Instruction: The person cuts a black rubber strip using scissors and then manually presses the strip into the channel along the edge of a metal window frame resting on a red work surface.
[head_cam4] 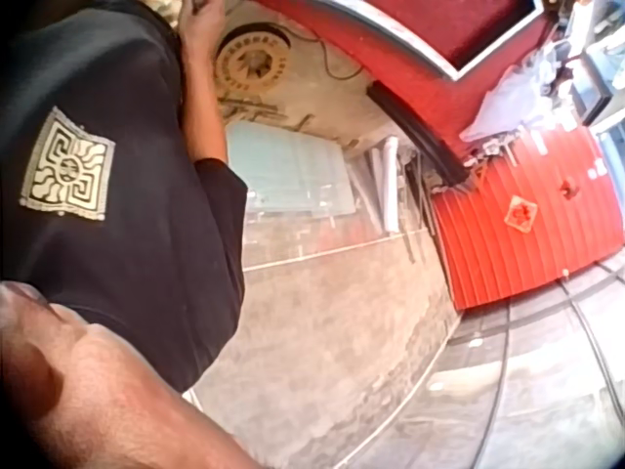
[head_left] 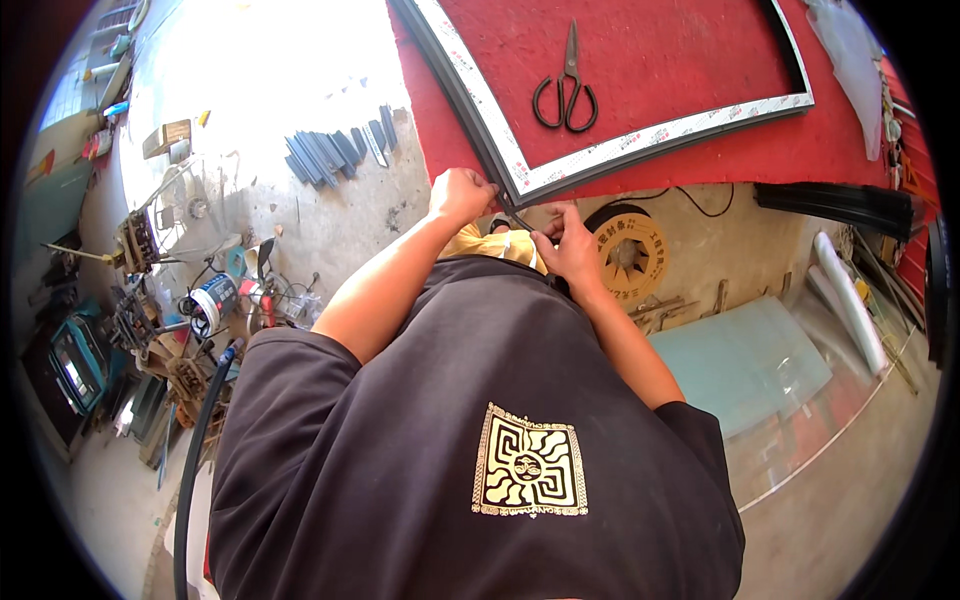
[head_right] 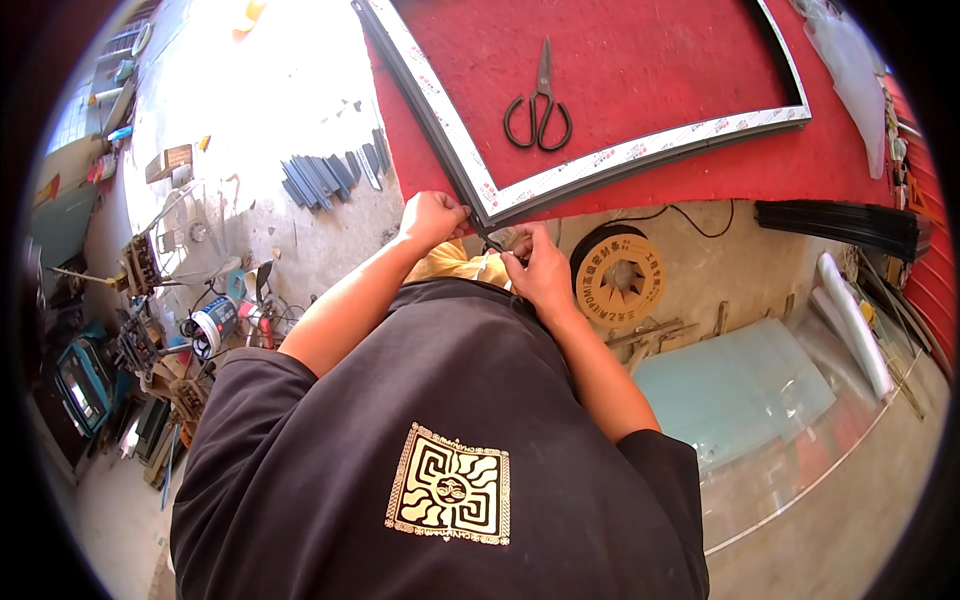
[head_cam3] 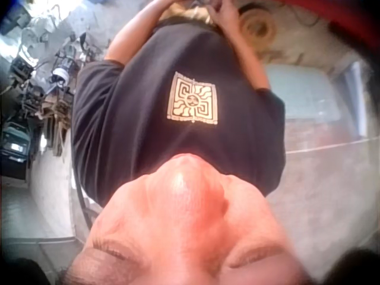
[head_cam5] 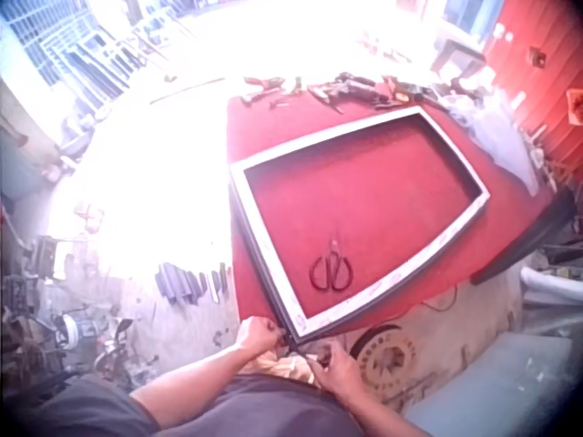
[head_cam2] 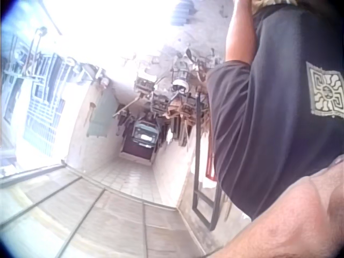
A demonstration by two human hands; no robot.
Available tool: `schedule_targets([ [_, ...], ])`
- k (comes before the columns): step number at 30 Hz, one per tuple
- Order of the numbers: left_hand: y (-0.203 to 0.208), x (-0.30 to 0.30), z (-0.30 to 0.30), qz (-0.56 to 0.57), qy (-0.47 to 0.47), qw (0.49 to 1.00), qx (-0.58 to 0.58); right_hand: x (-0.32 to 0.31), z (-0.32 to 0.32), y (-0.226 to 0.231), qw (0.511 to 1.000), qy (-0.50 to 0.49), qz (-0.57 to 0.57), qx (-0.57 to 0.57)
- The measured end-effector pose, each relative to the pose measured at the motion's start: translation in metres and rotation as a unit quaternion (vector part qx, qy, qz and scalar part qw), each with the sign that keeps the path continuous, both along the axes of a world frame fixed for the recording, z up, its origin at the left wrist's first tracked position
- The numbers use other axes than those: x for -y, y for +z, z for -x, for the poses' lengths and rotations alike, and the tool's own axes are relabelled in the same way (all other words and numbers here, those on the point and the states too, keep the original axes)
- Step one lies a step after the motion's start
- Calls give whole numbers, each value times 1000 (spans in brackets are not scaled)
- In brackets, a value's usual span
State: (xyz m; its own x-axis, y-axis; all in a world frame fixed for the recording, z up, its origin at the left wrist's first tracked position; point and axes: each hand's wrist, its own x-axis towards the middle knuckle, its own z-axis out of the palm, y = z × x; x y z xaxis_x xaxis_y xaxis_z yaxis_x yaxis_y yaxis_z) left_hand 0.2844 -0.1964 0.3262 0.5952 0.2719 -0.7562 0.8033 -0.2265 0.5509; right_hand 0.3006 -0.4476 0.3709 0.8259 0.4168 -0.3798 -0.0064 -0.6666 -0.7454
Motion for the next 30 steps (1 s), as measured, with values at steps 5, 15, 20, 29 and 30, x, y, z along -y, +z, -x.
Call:
schedule_targets([
  [5,2,-2,8,43,38,998,18,10,10,-33,998,24,18,-48],
  [15,-6,9,13,-5,-45,999,7,-6,7,-18,996,41,58,-54],
  [20,8,12,13,-27,-56,998,13,-4,7,-21,997,18,57,-43],
  [29,0,14,16,-64,-106,992,17,-6,8,-28,996,16,66,-60],
  [30,-1,15,18,-65,-106,992,17,-6,9,-29,995,18,62,-71],
])
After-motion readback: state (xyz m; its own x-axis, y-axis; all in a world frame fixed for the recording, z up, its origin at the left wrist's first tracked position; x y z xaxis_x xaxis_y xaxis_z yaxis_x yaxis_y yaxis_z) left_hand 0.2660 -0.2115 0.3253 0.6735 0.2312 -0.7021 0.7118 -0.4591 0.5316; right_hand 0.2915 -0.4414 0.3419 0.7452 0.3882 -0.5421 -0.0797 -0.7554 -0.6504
